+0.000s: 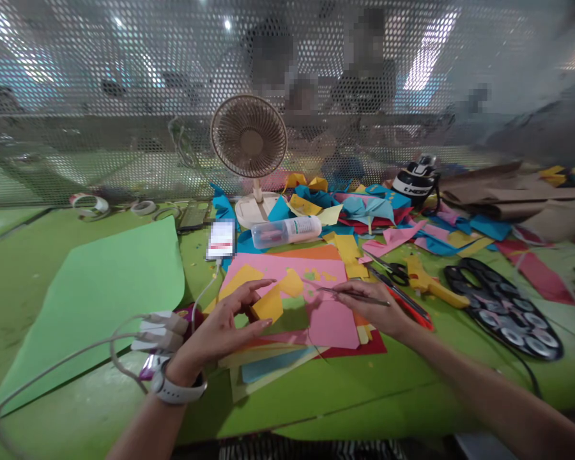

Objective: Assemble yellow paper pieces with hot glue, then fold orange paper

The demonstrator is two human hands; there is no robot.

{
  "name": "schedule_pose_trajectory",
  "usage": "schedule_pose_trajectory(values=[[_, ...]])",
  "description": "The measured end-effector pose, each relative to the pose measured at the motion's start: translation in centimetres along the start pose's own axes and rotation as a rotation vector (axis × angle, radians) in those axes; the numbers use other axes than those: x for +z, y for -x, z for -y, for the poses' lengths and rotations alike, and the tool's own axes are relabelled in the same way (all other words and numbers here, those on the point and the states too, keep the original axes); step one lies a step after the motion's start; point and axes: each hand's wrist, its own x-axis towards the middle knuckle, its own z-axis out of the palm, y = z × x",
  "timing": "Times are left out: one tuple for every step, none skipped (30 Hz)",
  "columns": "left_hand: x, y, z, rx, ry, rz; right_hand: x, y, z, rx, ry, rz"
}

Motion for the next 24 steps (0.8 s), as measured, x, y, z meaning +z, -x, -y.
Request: schedule_pose_trajectory(values=[[0.0, 0.0, 0.0, -0.002, -0.001, -0.003, 0.0, 0.0, 0.0, -0.001, 0.012, -0.001], [0.0, 0.0, 0.1, -0.003, -0.002, -0.006, 0.0, 0.0, 0.0, -0.002, 0.016, -0.005], [0.0, 0.0, 0.1, -0.003, -0.004, -0.009, 0.1, 0.1, -0.1, -0.003, 0.012, -0.01], [0.0, 0.0, 0.1, -0.004, -0.006, -0.01, 0.1, 0.1, -0.1, -0.004, 0.008, -0.015], [0.0, 0.0, 0.1, -0.006, -0.009, -0.011, 0.1, 0.1, -0.1, -0.005, 0.006, -0.021], [0.1, 0.0, 0.1, -0.01, -0.012, -0.012, 0.1, 0.1, -0.2, -0.007, 0.005, -0.027], [0.1, 0.0, 0.1, -0.015, -0.015, -0.013, 0.1, 0.1, -0.2, -0.007, 0.005, -0.031], [0.1, 0.1, 0.1, -0.018, -0.015, -0.014, 0.0, 0.1, -0.1, -0.009, 0.004, -0.035], [0.1, 0.1, 0.1, -0.018, -0.014, -0.017, 0.0, 0.1, -0.1, -0.012, 0.002, -0.039], [0.2, 0.1, 0.1, -0.018, -0.014, -0.018, 0.0, 0.1, -0.1, -0.015, -0.002, -0.044], [0.2, 0.1, 0.2, -0.016, -0.014, -0.021, 0.0, 0.1, -0.1, -0.018, -0.007, -0.048], [0.2, 0.1, 0.2, -0.013, -0.013, -0.023, 0.1, 0.1, 0.0, -0.021, -0.011, -0.051], [0.1, 0.2, 0.2, -0.01, -0.014, -0.024, 0.1, 0.2, 0.0, -0.022, -0.014, -0.056], [0.1, 0.2, 0.3, -0.009, -0.015, -0.022, 0.1, 0.2, 0.1, -0.021, -0.021, -0.062], [0.1, 0.1, 0.3, -0.008, -0.014, -0.016, 0.1, 0.2, 0.2, -0.018, -0.035, -0.068], [0.1, 0.1, 0.3, -0.008, -0.011, -0.009, 0.0, 0.2, 0.4, -0.012, -0.055, -0.073], [0.0, 0.1, 0.3, -0.007, -0.008, -0.001, 0.0, 0.1, 0.5, -0.003, -0.083, -0.079], [0.0, 0.1, 0.4, -0.005, -0.003, 0.006, -0.1, 0.1, 0.7, 0.013, -0.12, -0.087], [0.0, 0.1, 0.4, -0.004, 0.004, 0.008, -0.3, 0.1, 0.9, 0.037, -0.164, -0.095], [0.0, 0.0, 0.4, -0.004, 0.011, 0.006, -0.5, 0.1, 1.1, 0.064, -0.212, -0.107], [0.1, 0.1, 0.4, -0.003, 0.017, 0.003, -0.7, 0.1, 1.3, 0.093, -0.259, -0.122], [0.1, 0.1, 0.4, -0.003, 0.023, 0.001, -0.8, 0.1, 1.4, 0.118, -0.308, -0.137], [0.2, 0.1, 0.4, -0.001, 0.027, 0.001, -0.9, 0.1, 1.6, 0.14, -0.356, -0.149], [0.3, 0.1, 0.3, 0.0, 0.03, 0.002, -1.0, 0.2, 1.9, 0.158, -0.4, -0.157]])
